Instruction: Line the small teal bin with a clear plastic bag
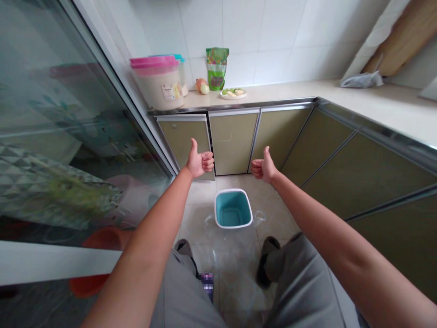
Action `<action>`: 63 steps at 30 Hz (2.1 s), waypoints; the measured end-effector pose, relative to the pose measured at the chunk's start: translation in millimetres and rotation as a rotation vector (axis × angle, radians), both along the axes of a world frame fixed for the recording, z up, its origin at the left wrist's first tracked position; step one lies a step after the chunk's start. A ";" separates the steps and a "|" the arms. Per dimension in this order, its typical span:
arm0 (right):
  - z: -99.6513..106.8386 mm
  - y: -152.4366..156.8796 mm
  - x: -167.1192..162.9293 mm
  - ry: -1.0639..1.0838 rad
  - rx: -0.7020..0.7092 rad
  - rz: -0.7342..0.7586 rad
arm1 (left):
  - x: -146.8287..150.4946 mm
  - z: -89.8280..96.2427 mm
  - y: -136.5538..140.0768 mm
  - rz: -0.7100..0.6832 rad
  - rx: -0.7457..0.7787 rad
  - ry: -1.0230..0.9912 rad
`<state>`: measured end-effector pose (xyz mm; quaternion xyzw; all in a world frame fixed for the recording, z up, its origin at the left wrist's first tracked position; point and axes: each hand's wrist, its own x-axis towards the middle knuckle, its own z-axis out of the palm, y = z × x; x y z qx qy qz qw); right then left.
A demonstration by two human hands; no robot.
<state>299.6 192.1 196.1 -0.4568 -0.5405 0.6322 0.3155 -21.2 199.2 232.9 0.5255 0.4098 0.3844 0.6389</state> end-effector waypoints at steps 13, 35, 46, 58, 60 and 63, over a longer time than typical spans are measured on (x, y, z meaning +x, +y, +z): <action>-131.6 -88.6 11.4 -0.631 0.182 0.040 | -24.4 -138.9 -147.3 0.182 0.009 0.697; -218.2 -122.9 -14.1 -1.260 0.423 0.587 | -28.3 -282.0 -147.2 0.120 -0.142 1.063; -100.1 -45.8 -23.7 -1.267 0.773 0.316 | -32.6 -282.0 -145.8 0.109 -0.052 1.041; -101.7 63.7 -65.9 -1.169 0.492 -0.294 | -31.6 -285.2 -142.8 0.098 0.136 0.988; -105.3 73.0 -66.4 -1.143 0.433 -0.326 | -31.5 -285.5 -142.8 0.096 0.131 0.989; -106.7 83.9 -65.5 -1.114 0.388 -0.348 | -31.4 -285.9 -142.4 0.091 0.132 0.993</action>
